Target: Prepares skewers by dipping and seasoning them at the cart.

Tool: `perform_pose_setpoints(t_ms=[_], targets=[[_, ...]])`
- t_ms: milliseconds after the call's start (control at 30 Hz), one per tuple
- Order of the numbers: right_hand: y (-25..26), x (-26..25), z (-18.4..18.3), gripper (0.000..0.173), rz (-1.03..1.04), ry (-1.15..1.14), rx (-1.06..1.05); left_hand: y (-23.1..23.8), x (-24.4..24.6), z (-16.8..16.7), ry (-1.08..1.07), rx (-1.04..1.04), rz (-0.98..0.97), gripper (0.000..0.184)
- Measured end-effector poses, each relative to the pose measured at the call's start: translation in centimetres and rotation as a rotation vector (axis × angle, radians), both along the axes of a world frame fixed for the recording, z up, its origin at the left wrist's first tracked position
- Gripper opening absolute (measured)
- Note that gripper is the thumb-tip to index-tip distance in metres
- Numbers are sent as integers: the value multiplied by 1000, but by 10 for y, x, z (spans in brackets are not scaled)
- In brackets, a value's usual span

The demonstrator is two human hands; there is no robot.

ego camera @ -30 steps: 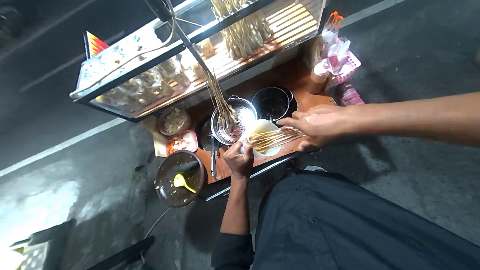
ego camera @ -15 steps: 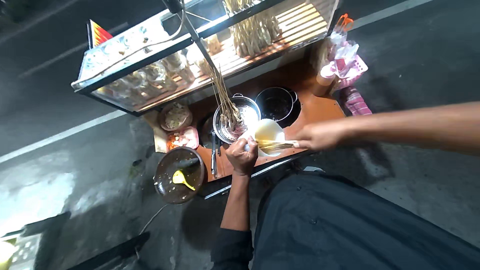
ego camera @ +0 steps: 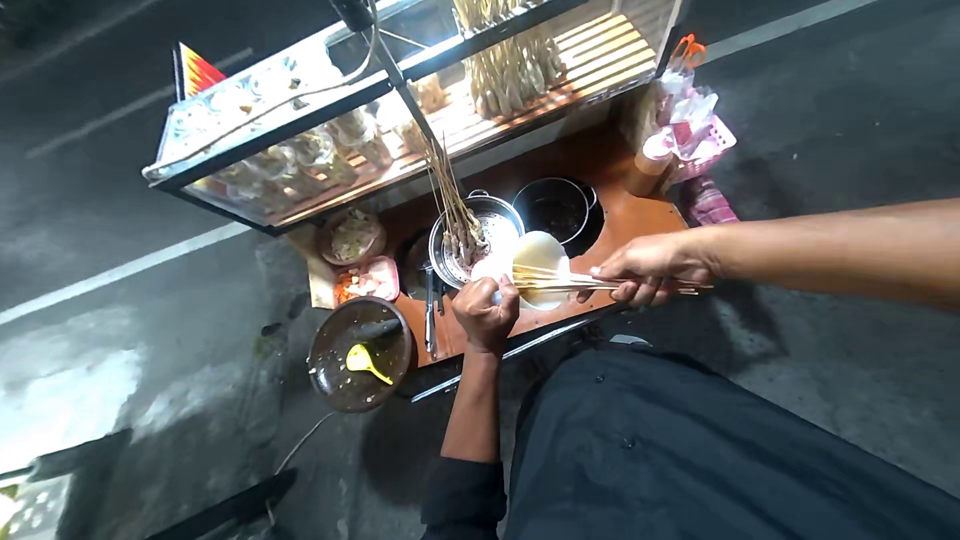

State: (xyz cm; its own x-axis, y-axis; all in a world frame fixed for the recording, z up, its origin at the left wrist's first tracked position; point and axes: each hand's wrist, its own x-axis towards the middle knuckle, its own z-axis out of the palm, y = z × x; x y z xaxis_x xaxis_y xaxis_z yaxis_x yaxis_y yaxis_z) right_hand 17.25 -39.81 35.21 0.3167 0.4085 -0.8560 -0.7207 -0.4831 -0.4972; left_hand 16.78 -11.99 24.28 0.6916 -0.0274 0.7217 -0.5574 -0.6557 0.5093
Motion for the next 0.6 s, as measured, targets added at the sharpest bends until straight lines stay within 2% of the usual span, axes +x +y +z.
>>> perform_pose_setpoints(t_ms=[67, 133, 233, 300, 367, 433, 533, 600], targets=[[-3, 3, -9, 37, 132, -113, -21, 3, 1, 7, -3, 5, -10, 50], [-6, 8, -22, 32, 420, -512, -154, 4, 2, 9, 26, 23, 2, 49], [-2, 13, -3, 25, 717, -1071, -523, 7, -1, 5, 99, 4, -21, 53], [-5, 14, 3, 18, 759, -1472, -641, 6, -3, 4, 120, -8, -40, 54], [-9, 21, 2, 34, 770, -1947, -592, 4, -1, 7, 116, -5, -37, 56], [-7, 28, 5, 40, 777, -2287, -562, 2, 2, 17, 142, -15, -20, 56], [-6, 35, 4, 42, 828, -2466, -543, 2, 2, 31, 265, -48, 32, 52], [-8, 35, 0, 44, 928, -2376, -546, 4, 2, 36, 340, -88, 65, 50]])
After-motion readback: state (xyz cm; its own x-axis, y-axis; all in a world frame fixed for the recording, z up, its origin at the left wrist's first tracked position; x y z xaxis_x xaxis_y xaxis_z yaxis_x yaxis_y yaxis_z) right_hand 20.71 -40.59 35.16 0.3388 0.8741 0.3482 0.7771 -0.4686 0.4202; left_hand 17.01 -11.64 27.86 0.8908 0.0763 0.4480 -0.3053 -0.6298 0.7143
